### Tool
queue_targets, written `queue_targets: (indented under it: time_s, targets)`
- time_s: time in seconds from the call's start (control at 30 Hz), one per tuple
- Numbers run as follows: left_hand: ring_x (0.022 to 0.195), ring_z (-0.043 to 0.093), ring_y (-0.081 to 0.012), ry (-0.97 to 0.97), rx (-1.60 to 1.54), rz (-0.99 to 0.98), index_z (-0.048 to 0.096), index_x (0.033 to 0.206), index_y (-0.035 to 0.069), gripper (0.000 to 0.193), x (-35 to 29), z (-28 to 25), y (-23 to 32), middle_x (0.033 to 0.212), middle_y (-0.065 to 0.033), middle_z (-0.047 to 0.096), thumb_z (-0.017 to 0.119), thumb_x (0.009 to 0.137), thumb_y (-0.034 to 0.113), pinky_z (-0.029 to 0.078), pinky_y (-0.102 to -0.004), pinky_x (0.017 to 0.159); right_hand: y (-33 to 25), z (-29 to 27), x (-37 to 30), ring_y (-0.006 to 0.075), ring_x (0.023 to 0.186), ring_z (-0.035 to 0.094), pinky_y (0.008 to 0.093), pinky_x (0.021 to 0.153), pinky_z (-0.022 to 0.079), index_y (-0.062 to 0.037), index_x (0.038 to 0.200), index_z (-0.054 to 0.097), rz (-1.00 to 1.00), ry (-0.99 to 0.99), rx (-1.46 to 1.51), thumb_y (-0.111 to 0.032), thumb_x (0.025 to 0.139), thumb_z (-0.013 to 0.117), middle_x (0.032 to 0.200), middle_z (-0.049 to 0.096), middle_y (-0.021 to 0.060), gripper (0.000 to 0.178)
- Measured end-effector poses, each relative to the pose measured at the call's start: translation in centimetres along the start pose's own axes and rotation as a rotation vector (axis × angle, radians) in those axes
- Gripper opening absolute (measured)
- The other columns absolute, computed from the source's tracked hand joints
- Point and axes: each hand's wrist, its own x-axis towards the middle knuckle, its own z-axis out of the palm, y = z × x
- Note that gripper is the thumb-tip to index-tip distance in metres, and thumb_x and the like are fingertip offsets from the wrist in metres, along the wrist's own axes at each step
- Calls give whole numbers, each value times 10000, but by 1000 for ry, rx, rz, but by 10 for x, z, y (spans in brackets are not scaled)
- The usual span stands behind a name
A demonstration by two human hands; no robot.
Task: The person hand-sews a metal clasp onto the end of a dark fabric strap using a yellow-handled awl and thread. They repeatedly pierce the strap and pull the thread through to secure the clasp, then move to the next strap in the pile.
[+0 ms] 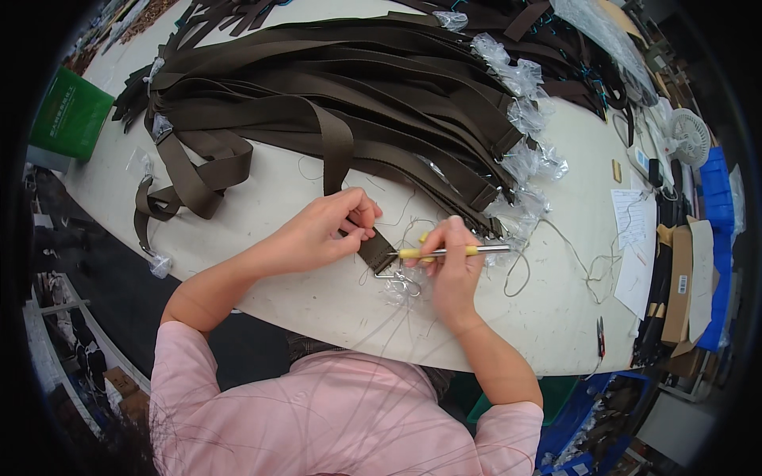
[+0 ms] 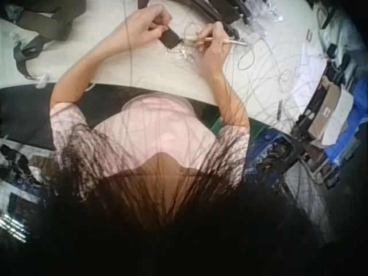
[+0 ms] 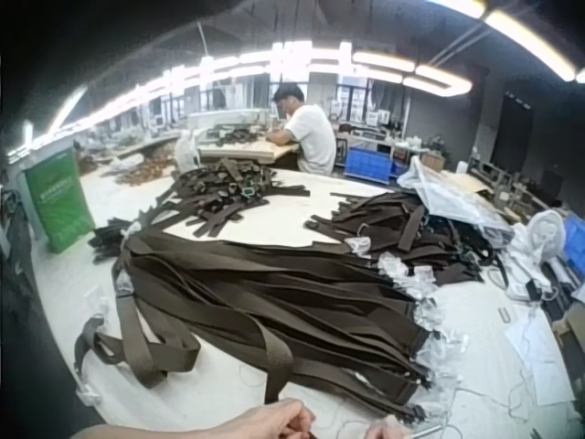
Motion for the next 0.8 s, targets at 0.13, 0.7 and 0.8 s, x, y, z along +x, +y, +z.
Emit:
queue_targets:
  time_s: [0.13,0.7,0.8]
  targets:
    - [983,675,-296,91,398,313,559,1142,22,289,0,15,2,1207,-135,580,711,900,67,578,-384,819,-6,-6,7,105,449,350,297,445,483,-99,662,423,-90,165,167,-383,1127,365,606,371,13,548]
    - [779,688,-166,10,76,2,671,922,-15,191,20,17,-3,861,-82,658,676,1005,157,536,-309,687,6,-4,2,116,638,615,259,560,544,-7,821,583,94,-40,-78,-339,1131,450,746,588,49,473]
    - [784,683,-161,8,55,-19,675,926,-17,189,19,17,-3,863,-78,655,676,1004,156,537,-308,694,6,-4,1,116,633,613,266,572,563,2,826,585,103,-48,-97,-330,1129,458,754,593,52,467]
